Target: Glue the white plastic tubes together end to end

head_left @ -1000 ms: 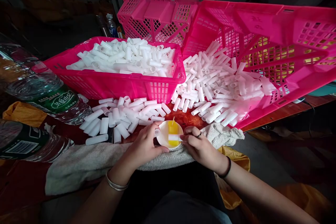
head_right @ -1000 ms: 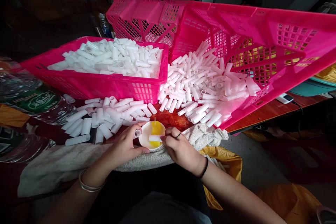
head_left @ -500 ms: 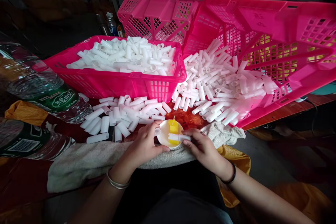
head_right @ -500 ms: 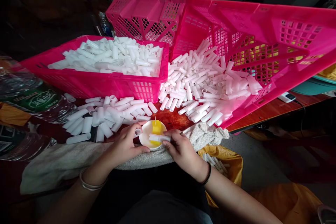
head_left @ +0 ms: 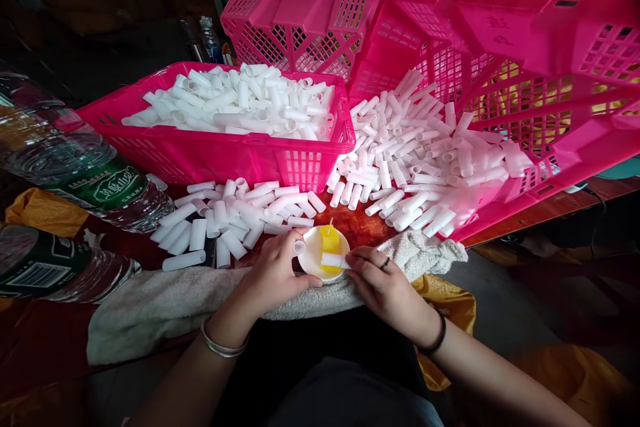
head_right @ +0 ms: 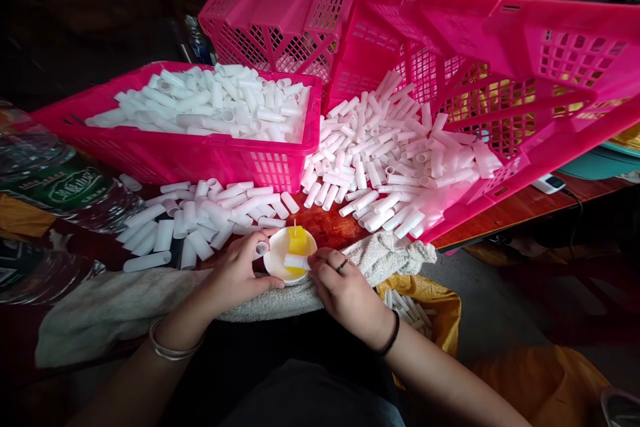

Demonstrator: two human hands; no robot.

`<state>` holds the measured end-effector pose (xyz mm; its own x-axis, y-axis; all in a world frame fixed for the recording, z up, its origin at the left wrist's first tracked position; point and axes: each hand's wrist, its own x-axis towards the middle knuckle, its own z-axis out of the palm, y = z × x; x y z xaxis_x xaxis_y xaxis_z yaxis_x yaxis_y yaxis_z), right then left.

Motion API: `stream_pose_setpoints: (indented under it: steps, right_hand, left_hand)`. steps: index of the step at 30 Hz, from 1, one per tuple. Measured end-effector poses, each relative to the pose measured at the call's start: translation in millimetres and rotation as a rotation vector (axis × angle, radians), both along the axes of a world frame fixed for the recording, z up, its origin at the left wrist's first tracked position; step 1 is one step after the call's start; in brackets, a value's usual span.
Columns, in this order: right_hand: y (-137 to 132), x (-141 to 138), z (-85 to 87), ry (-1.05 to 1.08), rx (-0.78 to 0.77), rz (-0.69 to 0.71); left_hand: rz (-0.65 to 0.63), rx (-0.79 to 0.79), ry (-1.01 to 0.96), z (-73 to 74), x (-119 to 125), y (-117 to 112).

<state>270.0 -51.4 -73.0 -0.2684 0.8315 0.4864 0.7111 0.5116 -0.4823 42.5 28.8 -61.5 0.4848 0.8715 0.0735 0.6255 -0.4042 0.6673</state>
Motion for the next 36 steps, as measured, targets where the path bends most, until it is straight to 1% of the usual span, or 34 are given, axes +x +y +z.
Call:
stream_pose_setpoints:
  steps: [2, 3, 4, 5, 7, 9, 10, 12, 13, 15, 17, 20, 22, 26, 29, 33, 36]
  right_hand:
    - [-0.1, 1.0, -6.1, -0.094, 0.137, 0.049]
    - [0.6, 1.3, -9.0, -0.105, 0.189, 0.071]
    - [1.9, 1.3, -11.2, -0.077, 0.209, 0.079]
    - [3.5, 0.9, -12.2, -0.011, 0.194, 0.07]
    - [6.8, -1.1, -10.0, 0.215, 0.091, 0.015]
    - [8.8, -4.4, -2.0, 0.486, -0.04, -0.048]
    - [9.0, -6.3, 3.5, 0.602, -0.094, -0.061]
    - [7.8, -10.0, 15.8, 0.762, -0.176, -0.045]
    - [6.8, -11.7, 21.8, 0.802, -0.212, -0.021]
    - [4.8, -14.2, 32.0, 0.831, -0.27, 0.029]
    - [3.7, -15.4, 39.4, 0.84, -0.311, 0.059]
    - [3.5, -14.4, 47.4, 0.871, -0.384, 0.073]
    - [3.4, -12.8, 52.6, 0.905, -0.468, 0.079]
    - [1.4, -11.0, 61.7, 1.017, -0.646, 0.085]
    - [-2.7, -12.7, 64.9, 1.126, -0.724, 0.089]
    - [-9.8, -16.3, 67.4, 1.207, -0.747, 0.066]
    - [-15.2, -18.9, 69.5, 1.189, -0.711, 0.038]
  left_hand:
    - [0.01, 0.001, 0.012, 1.3, 1.0, -0.4]
    - [0.007, 0.006, 0.012, 2.0, 1.1, -0.6]
    - [-0.008, 0.02, 0.007, 2.7, 0.9, -0.7]
    - [-0.036, 0.045, -0.004, 3.5, 0.2, -0.9]
    - [-0.112, 0.133, -0.033, 6.1, -2.2, -1.0]
    - [-0.158, 0.227, -0.043, 11.1, -5.0, -1.6]
    - [-0.171, 0.25, -0.036, 14.7, -6.2, -2.1]
    - [-0.199, 0.256, -0.011, 23.6, -7.5, -4.2]
    - [-0.22, 0.262, -0.001, 28.6, -7.6, -5.8]
    - [-0.277, 0.313, 0.016, 38.5, -7.1, -10.0]
    - [-0.302, 0.414, 0.052, 47.1, -6.5, -15.0]
    - [-0.273, 0.572, 0.174, 55.6, -6.6, -22.6]
    - [-0.258, 0.64, 0.222, 58.3, -7.2, -27.0]
    - [-0.255, 0.659, 0.173, 60.2, -8.2, -34.2]
    - [-0.238, 0.646, 0.138, 61.6, -8.1, -39.1]
    - [-0.224, 0.655, 0.127, 65.6, -7.7, -44.4]
    - [-0.202, 0.695, 0.13, 67.5, -7.8, -47.9]
